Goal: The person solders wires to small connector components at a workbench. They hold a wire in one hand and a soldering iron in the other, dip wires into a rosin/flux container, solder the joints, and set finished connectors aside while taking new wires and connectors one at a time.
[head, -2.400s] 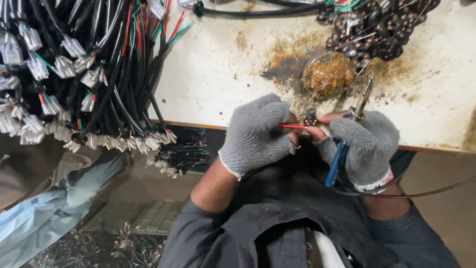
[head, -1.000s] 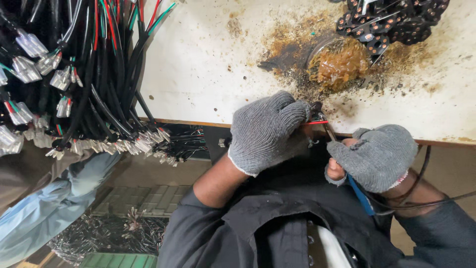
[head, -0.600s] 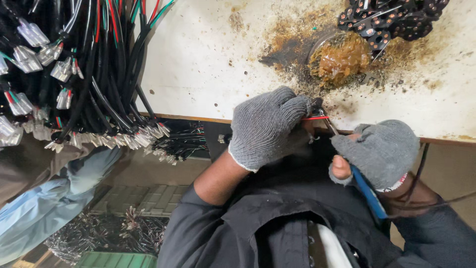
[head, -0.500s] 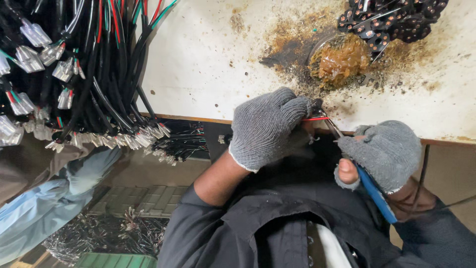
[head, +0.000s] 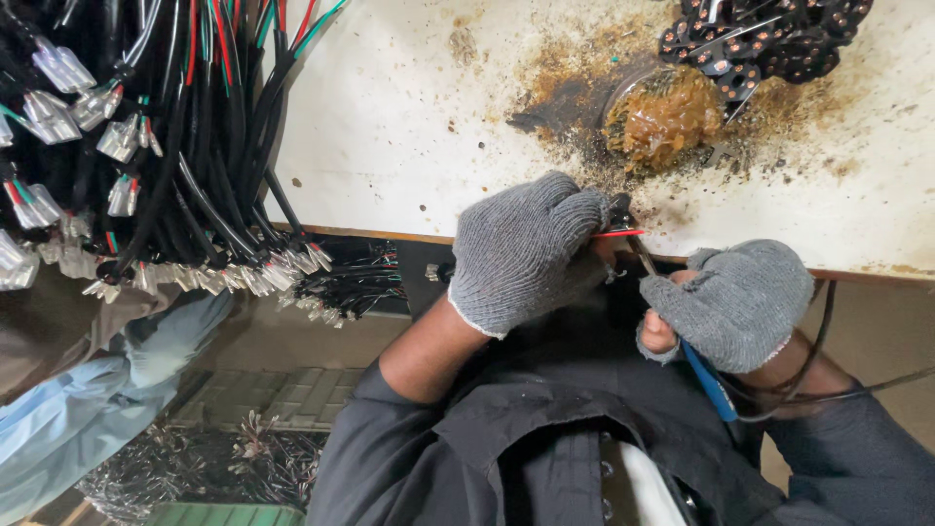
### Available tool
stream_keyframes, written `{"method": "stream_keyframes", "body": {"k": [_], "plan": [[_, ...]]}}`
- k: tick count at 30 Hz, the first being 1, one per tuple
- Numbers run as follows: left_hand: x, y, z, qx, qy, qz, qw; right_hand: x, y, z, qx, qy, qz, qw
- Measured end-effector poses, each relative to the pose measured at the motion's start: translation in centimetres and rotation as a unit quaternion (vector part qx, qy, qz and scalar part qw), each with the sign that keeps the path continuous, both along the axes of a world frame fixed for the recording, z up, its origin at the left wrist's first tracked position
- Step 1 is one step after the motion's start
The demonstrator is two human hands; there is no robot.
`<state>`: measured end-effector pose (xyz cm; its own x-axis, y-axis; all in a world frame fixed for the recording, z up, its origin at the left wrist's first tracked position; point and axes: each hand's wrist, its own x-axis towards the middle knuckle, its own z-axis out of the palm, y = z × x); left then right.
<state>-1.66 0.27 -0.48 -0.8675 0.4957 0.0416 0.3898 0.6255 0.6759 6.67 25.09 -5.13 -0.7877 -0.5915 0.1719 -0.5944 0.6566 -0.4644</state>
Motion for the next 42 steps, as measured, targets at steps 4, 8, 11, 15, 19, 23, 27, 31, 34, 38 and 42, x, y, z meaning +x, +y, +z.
{"method": "stream_keyframes", "body": {"k": [4, 8, 11, 15, 19, 23, 27, 31, 34, 38, 42], "plan": [[0.0, 0.0, 0.0, 0.005, 0.007, -0.001, 1.000, 0.3, 0.0, -0.5, -0.052, 0.026, -0.036, 0.998], [0.2, -0.2, 0.0, 0.007, 0.007, -0.002, 1.000, 0.6, 0.0, -0.4, -0.096, 0.037, -0.075, 0.992], [0.2, -0.1, 0.0, 0.000, 0.005, 0.001, 1.000, 0.6, 0.0, 0.2, -0.121, 0.031, -0.102, 0.987], [0.1, -0.1, -0.1, 0.003, 0.007, -0.007, 1.000, 0.2, -0.5, 1.1, -0.136, 0.005, -0.139, 0.981], [0.1, -0.2, -0.2, -0.011, 0.005, -0.004, 1.000, -0.8, -1.3, 2.1, -0.142, -0.014, -0.147, 0.979], [0.2, -0.1, -0.4, -0.009, 0.017, -0.002, 1.000, -1.5, -1.8, 2.9, -0.135, -0.012, -0.141, 0.981], [0.2, 0.0, -0.5, -0.002, 0.023, 0.008, 1.000, -1.5, -1.3, 2.6, -0.142, -0.005, -0.112, 0.983], [0.3, -0.1, -0.4, 0.004, 0.023, 0.002, 1.000, -0.9, -0.7, 1.8, -0.161, 0.043, -0.087, 0.982], [0.3, -0.1, -0.4, 0.002, 0.022, 0.003, 1.000, 0.1, -1.4, 2.3, -0.150, -0.005, -0.168, 0.974], [0.3, 0.0, -0.5, -0.008, 0.024, 0.004, 1.000, 0.5, -1.8, 4.7, -0.280, -0.173, -0.275, 0.904], [0.3, 0.0, -0.3, -0.006, 0.022, 0.008, 1.000, -0.8, -1.8, 6.2, -0.334, -0.286, -0.242, 0.865]]}}
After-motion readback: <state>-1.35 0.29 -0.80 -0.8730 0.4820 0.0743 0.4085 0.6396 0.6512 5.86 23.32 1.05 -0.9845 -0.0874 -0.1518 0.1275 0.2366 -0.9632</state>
